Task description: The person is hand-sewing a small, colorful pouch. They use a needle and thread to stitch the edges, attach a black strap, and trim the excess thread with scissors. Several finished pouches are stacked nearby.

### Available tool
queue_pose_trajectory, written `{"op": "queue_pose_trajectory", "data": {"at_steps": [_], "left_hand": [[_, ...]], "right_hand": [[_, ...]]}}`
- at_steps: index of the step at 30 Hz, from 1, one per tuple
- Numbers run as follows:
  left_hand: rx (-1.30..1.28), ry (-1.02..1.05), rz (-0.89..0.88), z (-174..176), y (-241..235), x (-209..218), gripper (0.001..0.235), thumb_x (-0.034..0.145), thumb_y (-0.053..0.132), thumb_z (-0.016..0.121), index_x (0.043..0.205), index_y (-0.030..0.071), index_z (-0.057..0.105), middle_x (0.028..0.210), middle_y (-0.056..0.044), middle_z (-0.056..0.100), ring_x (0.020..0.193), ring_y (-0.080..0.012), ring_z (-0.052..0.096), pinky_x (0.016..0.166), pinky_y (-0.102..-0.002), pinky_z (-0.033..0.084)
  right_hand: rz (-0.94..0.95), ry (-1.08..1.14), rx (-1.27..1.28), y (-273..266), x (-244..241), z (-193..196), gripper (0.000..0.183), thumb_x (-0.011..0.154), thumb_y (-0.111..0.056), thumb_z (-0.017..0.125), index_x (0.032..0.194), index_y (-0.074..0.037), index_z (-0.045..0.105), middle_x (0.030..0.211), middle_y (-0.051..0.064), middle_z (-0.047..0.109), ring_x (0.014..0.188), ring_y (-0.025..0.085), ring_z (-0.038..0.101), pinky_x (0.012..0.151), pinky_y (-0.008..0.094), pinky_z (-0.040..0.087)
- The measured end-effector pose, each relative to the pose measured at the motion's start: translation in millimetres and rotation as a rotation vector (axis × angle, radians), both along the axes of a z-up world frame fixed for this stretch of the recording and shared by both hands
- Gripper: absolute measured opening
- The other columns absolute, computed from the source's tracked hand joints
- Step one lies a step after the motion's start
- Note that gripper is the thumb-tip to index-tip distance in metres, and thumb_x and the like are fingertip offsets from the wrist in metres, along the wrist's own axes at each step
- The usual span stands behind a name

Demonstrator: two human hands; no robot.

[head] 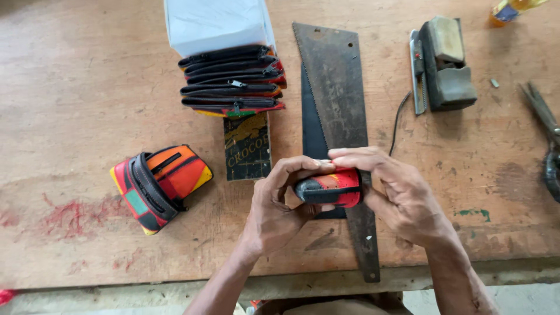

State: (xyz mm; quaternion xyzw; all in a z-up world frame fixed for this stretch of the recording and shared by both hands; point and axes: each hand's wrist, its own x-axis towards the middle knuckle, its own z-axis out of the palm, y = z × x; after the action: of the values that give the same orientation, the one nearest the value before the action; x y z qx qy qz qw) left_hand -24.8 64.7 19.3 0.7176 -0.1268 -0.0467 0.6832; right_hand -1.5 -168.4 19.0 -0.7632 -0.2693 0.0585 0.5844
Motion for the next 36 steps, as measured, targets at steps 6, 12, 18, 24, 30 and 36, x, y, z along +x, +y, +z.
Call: {"op": "queue_pose_trajectory", "data": {"at_steps": [6,12,18,24,30,36], "left_hand": [[0.369,-0.245,0.016,20.7,7.3,-12.3,0.067,0.076,0.010,0.087,0.137,0.005,0.060,0.135,-0.018,0.069,0.129,-0.0312,0.064,0.108,-0.040,0.054],[0.406,-0.220,-0.050,42.4,17.2,-21.3,0.048,0.094,0.017,0.073,0.136,-0.003,0.061,0.141,-0.023,0.064,0.138,-0.0375,0.060,0.115,-0.044,0.048],[0.488,-0.311,0.028,28.9,12.4,-23.2,0.034,0.098,0.015,0.072,0.126,-0.003,0.067,0.132,-0.021,0.069,0.128,-0.0366,0.067,0.111,-0.042,0.054],[0.486,-0.388,0.110,17.0,7.6,-24.6,0.023,0.100,0.011,0.071,0.119,-0.002,0.068,0.121,-0.018,0.074,0.117,-0.0339,0.073,0.103,-0.040,0.058],[0.470,-0.357,0.381,8.8,5.0,-27.3,0.021,0.104,0.009,0.067,0.123,0.000,0.068,0.121,-0.017,0.075,0.107,-0.0269,0.077,0.094,-0.035,0.063],[0.338,-0.115,0.438,18.2,17.0,-39.5,0.063,0.100,0.011,0.065,0.156,-0.001,0.038,0.149,-0.022,0.057,0.107,-0.0214,0.074,0.087,-0.031,0.066]], "right_hand": [[-0.076,-0.102,-0.039,17.6,-12.5,6.9,0.058,0.075,-0.022,0.080,0.130,-0.008,0.068,0.133,0.006,0.072,0.131,0.022,0.065,0.118,0.039,0.052],[-0.064,-0.171,-0.137,20.4,-16.0,5.6,0.058,0.073,-0.026,0.081,0.127,-0.008,0.070,0.130,0.010,0.071,0.124,0.028,0.065,0.105,0.038,0.055],[-0.085,-0.210,-0.087,27.7,-7.2,3.7,0.040,0.080,-0.019,0.081,0.118,-0.008,0.074,0.119,0.006,0.076,0.115,0.025,0.070,0.099,0.034,0.059],[-0.110,-0.194,-0.089,36.6,-3.7,6.2,0.029,0.081,-0.016,0.080,0.108,-0.008,0.075,0.108,0.005,0.078,0.106,0.023,0.074,0.093,0.032,0.061],[-0.259,-0.407,-0.232,47.0,-8.9,0.0,0.066,0.081,-0.038,0.079,0.135,-0.004,0.061,0.143,0.014,0.059,0.135,0.030,0.053,0.115,0.044,0.048],[-0.153,-0.296,-0.347,67.1,-39.3,2.9,0.114,0.062,-0.052,0.090,0.149,-0.005,0.034,0.151,0.015,0.037,0.140,0.033,0.039,0.118,0.048,0.036]]}}
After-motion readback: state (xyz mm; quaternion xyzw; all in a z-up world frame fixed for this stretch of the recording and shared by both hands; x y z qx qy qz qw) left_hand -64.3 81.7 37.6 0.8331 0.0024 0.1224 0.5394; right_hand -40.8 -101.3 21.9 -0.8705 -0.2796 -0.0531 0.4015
